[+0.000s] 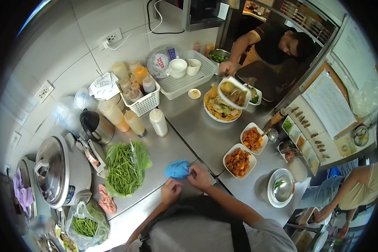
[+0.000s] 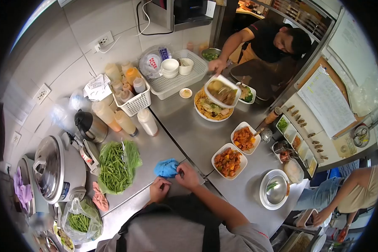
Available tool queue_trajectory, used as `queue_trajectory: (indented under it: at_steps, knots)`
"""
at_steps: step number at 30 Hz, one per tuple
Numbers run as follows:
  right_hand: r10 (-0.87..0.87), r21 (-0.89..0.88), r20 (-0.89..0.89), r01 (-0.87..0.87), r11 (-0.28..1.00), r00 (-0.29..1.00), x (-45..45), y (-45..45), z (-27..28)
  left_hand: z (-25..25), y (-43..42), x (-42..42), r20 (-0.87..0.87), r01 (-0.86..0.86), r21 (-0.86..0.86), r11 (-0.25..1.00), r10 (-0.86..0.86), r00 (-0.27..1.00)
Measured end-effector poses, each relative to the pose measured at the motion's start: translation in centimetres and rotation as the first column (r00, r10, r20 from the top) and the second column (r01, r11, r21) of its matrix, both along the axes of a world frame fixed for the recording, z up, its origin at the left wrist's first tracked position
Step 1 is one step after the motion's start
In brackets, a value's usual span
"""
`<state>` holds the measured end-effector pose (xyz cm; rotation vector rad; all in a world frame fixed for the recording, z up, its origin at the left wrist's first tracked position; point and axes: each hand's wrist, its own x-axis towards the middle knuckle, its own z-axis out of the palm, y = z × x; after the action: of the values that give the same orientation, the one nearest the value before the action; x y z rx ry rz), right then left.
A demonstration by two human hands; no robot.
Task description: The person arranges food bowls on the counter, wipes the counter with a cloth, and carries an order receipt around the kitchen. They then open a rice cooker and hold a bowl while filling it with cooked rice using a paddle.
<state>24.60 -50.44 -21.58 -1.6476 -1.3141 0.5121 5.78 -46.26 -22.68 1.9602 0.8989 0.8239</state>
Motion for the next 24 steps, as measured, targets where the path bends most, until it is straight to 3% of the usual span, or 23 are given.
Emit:
queue_trajectory:
  at_steps: [3,6,8,10,12,14,17,19,21,24]
  knots:
    - [0.009,-0.02,-0.049,-0.01,1.0,0.999,0.1,-0.1,0.1,-1.5,-0.5,-0.8,0.045,-0.076,-0.259,0.963,0.09,0.995]
    - [-0.009,0.043,-0.017,0.01,0.999,1.0,0.1,0.0,-0.6,1.6,1.7,1.5,0.143,-0.047,-0.249,0.967,0.085,0.986]
    - [-0.01,0.036,-0.008,0.01,0.999,1.0,0.2,0.1,-1.1,3.6,4.3,3.5,0.028,-0.065,-0.168,0.984,0.071,0.997]
    - [-0.001,0.038,-0.019,0.002,0.999,1.0,0.1,0.1,-1.1,1.3,7.6,5.4,0.093,-0.072,-0.196,0.978,0.091,0.991]
    - [0.006,0.059,-0.043,-0.004,0.998,0.999,0.2,0.1,-0.7,-0.9,10.7,6.5,0.042,-0.134,-0.293,0.947,0.153,0.987]
    - [0.028,0.032,-0.06,-0.026,0.999,0.998,0.5,-0.1,-0.8,1.1,12.0,7.5,-0.019,-0.184,-0.487,0.854,0.2,0.98]
    - [0.051,0.035,-0.081,-0.048,0.998,0.995,0.9,-0.4,-1.1,2.2,13.7,8.2,-0.174,-0.242,-0.471,0.848,0.179,0.968]
    - [0.071,0.072,-0.124,-0.063,0.995,0.99,1.0,-0.4,-1.0,-2.1,16.5,7.3,-0.277,-0.237,-0.263,0.935,0.162,0.947]
    - [0.077,0.072,-0.132,-0.068,0.995,0.988,1.1,-0.5,-1.0,-3.1,17.1,6.8,-0.257,-0.231,-0.098,0.968,0.199,0.946]
    - [0.097,0.07,-0.154,-0.087,0.994,0.983,1.4,-0.4,-1.1,-2.0,16.3,5.3,-0.378,-0.257,-0.181,0.949,0.174,0.909]
